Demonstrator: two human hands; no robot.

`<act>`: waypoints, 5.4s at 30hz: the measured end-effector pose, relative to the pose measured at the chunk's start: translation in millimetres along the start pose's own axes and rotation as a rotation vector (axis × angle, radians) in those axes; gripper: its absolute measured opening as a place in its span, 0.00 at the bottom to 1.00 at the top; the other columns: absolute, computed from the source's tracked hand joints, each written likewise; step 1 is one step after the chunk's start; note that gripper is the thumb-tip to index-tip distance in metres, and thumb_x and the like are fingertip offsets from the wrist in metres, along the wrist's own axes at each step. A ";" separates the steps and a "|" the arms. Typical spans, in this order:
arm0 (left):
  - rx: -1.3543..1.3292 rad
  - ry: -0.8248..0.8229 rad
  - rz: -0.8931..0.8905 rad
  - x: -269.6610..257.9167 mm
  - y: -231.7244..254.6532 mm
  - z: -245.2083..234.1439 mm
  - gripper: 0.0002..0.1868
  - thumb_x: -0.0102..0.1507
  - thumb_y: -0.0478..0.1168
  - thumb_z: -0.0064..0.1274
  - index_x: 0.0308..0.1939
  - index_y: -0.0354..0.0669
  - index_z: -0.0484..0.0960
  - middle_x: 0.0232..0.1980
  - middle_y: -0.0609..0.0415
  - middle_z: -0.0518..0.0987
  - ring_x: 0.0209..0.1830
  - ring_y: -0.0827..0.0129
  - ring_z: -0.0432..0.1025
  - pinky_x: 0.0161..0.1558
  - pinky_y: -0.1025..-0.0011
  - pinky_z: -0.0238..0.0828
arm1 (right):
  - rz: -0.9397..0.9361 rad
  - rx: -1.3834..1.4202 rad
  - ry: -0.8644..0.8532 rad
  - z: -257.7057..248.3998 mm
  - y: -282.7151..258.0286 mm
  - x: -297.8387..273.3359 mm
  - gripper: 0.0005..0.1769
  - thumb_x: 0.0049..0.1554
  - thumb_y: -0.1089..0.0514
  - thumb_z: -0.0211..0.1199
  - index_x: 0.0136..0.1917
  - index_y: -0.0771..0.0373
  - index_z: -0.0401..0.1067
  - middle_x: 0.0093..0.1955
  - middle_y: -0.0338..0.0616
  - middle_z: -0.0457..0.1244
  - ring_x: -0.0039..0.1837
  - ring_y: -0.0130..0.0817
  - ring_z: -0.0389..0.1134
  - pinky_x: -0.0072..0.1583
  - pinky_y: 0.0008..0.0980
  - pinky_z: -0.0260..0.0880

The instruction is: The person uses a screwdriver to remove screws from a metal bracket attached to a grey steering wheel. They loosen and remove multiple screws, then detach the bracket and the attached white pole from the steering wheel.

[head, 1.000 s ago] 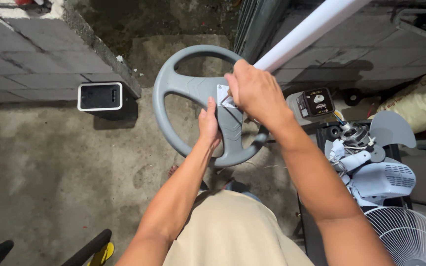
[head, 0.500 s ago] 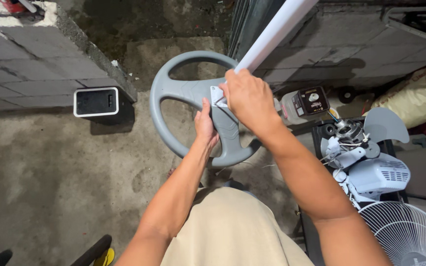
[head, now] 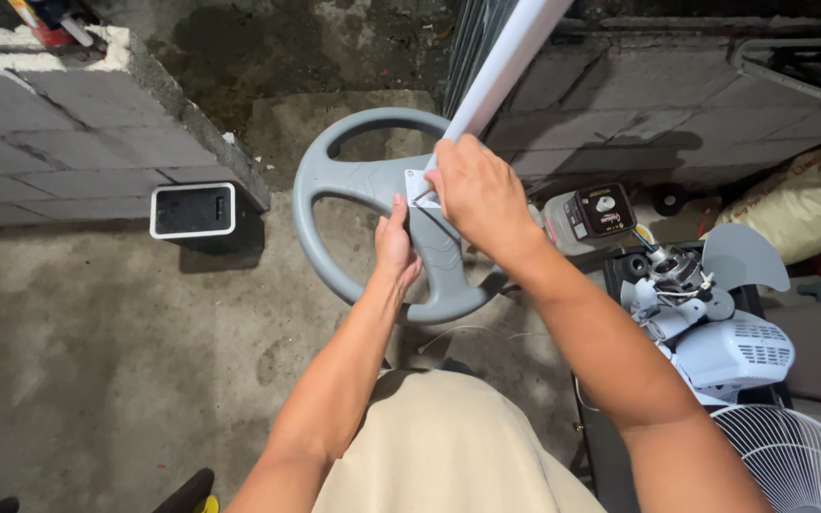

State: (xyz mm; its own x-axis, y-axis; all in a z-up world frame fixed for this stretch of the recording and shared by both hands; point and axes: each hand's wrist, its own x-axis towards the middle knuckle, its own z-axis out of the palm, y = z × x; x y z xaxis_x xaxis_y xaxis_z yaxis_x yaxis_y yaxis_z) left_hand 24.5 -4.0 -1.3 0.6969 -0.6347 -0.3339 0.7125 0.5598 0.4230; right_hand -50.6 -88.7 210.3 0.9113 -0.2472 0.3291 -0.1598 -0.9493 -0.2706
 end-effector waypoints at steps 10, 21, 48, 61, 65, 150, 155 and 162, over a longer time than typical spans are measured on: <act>-0.002 -0.005 0.004 8.8 13.8 6.9 0.14 0.71 0.45 0.48 0.56 0.42 0.73 0.52 0.49 0.80 0.49 0.64 0.77 0.49 0.62 0.78 | 0.246 -0.018 -0.100 -1.2 -21.5 18.6 0.20 0.61 0.48 0.68 0.52 0.64 0.64 0.46 0.54 0.61 0.49 0.58 0.68 0.49 0.52 0.68; -0.007 -0.002 0.018 16.7 10.7 -4.4 0.09 0.71 0.41 0.54 0.46 0.38 0.75 0.46 0.49 0.81 0.44 0.64 0.77 0.46 0.62 0.80 | 0.064 -0.043 -0.031 -6.7 -14.3 21.9 0.19 0.57 0.53 0.68 0.53 0.65 0.65 0.47 0.56 0.61 0.49 0.59 0.68 0.50 0.51 0.69; -0.074 -0.021 -0.035 8.3 24.6 -18.8 0.10 0.71 0.40 0.52 0.52 0.37 0.74 0.50 0.48 0.80 0.48 0.64 0.76 0.52 0.63 0.78 | 0.114 -0.161 -0.218 -11.8 -33.1 31.1 0.16 0.64 0.48 0.65 0.50 0.62 0.66 0.46 0.51 0.62 0.50 0.54 0.67 0.51 0.50 0.68; -0.075 -0.015 -0.003 3.4 39.0 -28.3 0.11 0.70 0.41 0.52 0.53 0.39 0.75 0.51 0.49 0.81 0.50 0.64 0.77 0.54 0.63 0.77 | 0.139 -0.251 -0.197 -3.5 -51.5 30.2 0.15 0.66 0.47 0.64 0.48 0.58 0.66 0.44 0.45 0.62 0.48 0.50 0.68 0.49 0.47 0.69; -0.091 -0.026 -0.007 4.4 41.7 -32.2 0.11 0.71 0.40 0.53 0.52 0.38 0.75 0.50 0.49 0.81 0.49 0.63 0.77 0.53 0.61 0.78 | -0.191 -0.054 -0.018 -11.1 -51.9 26.3 0.09 0.53 0.63 0.66 0.45 0.60 0.67 0.49 0.48 0.61 0.54 0.49 0.68 0.50 0.45 0.70; -0.036 0.015 -0.020 2.9 60.8 -42.7 0.09 0.65 0.32 0.57 0.49 0.37 0.77 0.47 0.48 0.82 0.45 0.64 0.79 0.49 0.63 0.80 | 0.043 -0.041 -0.060 4.1 -73.3 28.0 0.13 0.64 0.54 0.67 0.48 0.64 0.67 0.45 0.53 0.62 0.48 0.57 0.68 0.51 0.51 0.68; -0.056 0.012 -0.014 5.1 59.6 -44.1 0.09 0.65 0.31 0.57 0.48 0.36 0.76 0.47 0.47 0.82 0.46 0.64 0.79 0.52 0.62 0.80 | -0.201 0.090 0.034 -3.9 -65.6 20.6 0.11 0.51 0.64 0.63 0.48 0.65 0.67 0.48 0.58 0.60 0.51 0.58 0.67 0.51 0.48 0.70; -0.083 -0.049 -0.045 10.7 57.4 -50.8 0.09 0.66 0.31 0.57 0.48 0.35 0.76 0.47 0.48 0.81 0.47 0.65 0.78 0.53 0.64 0.79 | -0.024 -0.023 -0.175 -3.7 -62.8 27.0 0.09 0.60 0.60 0.65 0.51 0.62 0.68 0.52 0.53 0.59 0.54 0.54 0.67 0.56 0.49 0.69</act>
State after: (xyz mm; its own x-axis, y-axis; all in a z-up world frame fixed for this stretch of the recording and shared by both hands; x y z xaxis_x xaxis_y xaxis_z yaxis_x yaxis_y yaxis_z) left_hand 77.0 48.4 -23.4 0.6606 -0.6844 -0.3085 0.7487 0.5710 0.3367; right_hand -17.4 -36.5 239.5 0.9666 -0.1894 0.1725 -0.1446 -0.9592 -0.2428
